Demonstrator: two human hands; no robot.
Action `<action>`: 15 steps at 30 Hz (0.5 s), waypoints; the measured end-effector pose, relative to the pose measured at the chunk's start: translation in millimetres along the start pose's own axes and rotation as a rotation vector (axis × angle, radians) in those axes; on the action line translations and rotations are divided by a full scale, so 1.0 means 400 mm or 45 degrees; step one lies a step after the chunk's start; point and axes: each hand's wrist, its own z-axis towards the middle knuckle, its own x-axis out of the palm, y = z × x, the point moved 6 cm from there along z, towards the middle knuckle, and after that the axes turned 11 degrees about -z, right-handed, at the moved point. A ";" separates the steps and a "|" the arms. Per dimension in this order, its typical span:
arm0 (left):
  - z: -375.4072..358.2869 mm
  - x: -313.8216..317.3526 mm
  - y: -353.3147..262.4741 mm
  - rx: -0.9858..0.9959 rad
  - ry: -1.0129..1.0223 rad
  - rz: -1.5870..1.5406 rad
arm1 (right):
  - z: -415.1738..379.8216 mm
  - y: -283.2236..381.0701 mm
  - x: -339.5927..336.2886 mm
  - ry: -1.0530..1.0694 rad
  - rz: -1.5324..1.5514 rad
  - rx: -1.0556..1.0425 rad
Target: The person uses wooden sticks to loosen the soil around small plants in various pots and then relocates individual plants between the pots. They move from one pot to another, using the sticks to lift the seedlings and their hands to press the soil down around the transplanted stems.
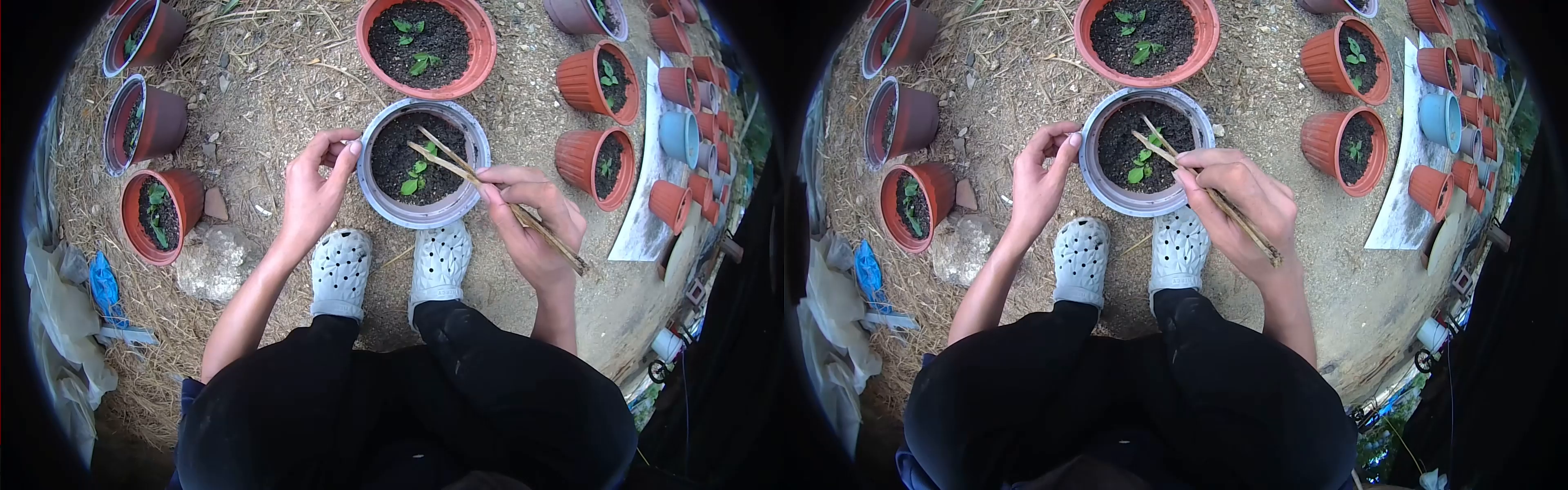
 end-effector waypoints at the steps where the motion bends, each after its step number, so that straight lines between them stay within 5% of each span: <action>1: 0.000 0.001 -0.001 0.000 -0.001 0.001 | -0.001 -0.002 -0.001 -0.038 -0.018 -0.018; 15: 0.003 0.001 0.004 -0.036 0.014 -0.015 | -0.005 -0.013 0.012 0.094 0.163 0.120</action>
